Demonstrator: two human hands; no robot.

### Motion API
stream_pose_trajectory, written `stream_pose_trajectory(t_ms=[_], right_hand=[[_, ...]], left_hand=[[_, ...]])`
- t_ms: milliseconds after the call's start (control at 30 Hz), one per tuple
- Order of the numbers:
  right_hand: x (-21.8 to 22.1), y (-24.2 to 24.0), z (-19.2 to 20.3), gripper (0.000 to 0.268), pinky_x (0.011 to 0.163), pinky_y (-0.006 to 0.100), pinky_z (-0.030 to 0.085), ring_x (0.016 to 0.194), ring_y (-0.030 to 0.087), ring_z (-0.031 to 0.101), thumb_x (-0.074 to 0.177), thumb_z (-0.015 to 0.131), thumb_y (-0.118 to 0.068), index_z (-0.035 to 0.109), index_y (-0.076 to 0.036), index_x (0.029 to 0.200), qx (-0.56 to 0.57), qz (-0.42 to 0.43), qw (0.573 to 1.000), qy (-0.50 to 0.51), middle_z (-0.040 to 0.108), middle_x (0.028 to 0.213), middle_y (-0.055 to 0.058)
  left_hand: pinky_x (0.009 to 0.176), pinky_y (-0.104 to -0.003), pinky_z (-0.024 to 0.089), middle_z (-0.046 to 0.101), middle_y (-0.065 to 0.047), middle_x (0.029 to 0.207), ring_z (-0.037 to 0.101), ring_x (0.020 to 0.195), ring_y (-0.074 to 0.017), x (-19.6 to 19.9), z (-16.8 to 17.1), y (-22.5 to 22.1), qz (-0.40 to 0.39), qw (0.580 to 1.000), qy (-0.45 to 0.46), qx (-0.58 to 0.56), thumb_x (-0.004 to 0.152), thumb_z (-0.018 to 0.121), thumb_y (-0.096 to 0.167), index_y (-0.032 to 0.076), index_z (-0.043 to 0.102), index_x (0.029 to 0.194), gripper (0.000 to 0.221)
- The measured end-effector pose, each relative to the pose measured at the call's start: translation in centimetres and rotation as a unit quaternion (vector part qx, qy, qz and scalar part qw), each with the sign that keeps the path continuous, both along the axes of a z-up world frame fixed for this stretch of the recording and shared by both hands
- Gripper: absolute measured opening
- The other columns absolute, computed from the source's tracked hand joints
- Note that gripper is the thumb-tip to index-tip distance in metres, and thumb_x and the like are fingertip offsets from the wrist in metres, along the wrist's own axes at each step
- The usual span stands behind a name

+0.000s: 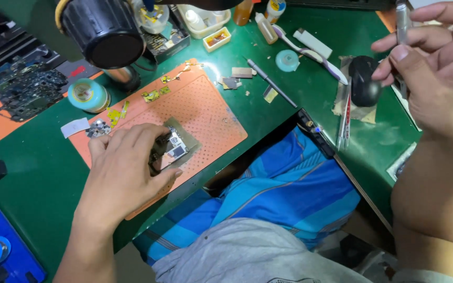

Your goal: Disassembling a mobile phone motherboard and removing small internal components using precision tools

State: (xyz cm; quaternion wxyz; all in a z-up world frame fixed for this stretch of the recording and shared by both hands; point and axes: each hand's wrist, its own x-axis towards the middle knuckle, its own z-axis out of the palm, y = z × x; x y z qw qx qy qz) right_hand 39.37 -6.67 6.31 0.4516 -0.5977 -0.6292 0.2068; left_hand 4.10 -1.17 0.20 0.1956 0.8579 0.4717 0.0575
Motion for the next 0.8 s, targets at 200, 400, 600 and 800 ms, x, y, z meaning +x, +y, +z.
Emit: stream_pose_trajectory(t_ms=[200,400,600,800], right_hand=[[0.2,0.1,-1.0,0.016,0.058,0.025,0.042,0.07,0.018,0.048,0.096,0.046,0.009,0.04,0.006,0.111,-0.063,-0.06,0.991,-0.102,0.05,0.092,0.017],[-2.7,1.8,-5.9,0.024,0.051,0.033,0.04,0.062,0.018,0.049,0.081,0.059,-0.024,0.06,-0.006,0.097,-0.188,-0.044,0.933,-0.304,0.054,0.069,0.005],[-3.2,3.4,-8.9,0.026,0.053,0.046,0.044,0.071,0.03,0.056,0.08,0.054,-0.035,0.057,-0.01,0.088,-0.223,-0.076,0.892,-0.386,0.057,0.076,0.005],[-2.2,4.0,-8.9,0.021,0.051,0.047,0.043,0.069,0.031,0.056,0.081,0.053,-0.03,0.058,-0.009,0.081,-0.221,-0.128,0.892,-0.372,0.059,0.069,0.005]], left_hand=[[0.072,-0.04,0.027,0.055,0.005,0.106,0.049,0.099,-0.0184,0.1,0.3,-0.1,0.007,1.0,0.017,0.002,0.066,0.059,0.038,0.019,0.054,0.105,0.043],[0.074,-0.043,0.032,0.05,0.001,0.114,0.044,0.108,-0.0206,0.1,-0.1,-0.2,0.007,0.999,0.04,0.028,0.065,0.059,0.045,0.018,0.051,0.112,0.055],[0.073,-0.042,0.03,0.053,0.002,0.11,0.046,0.105,-0.0197,-0.2,0.5,-0.1,0.013,1.0,0.016,0.017,0.065,0.055,0.035,0.018,0.051,0.111,0.05],[0.075,-0.04,0.029,0.054,0.001,0.109,0.046,0.104,-0.0214,-0.4,0.5,0.1,0.01,1.0,0.009,0.02,0.063,0.055,0.034,0.018,0.051,0.113,0.053]])
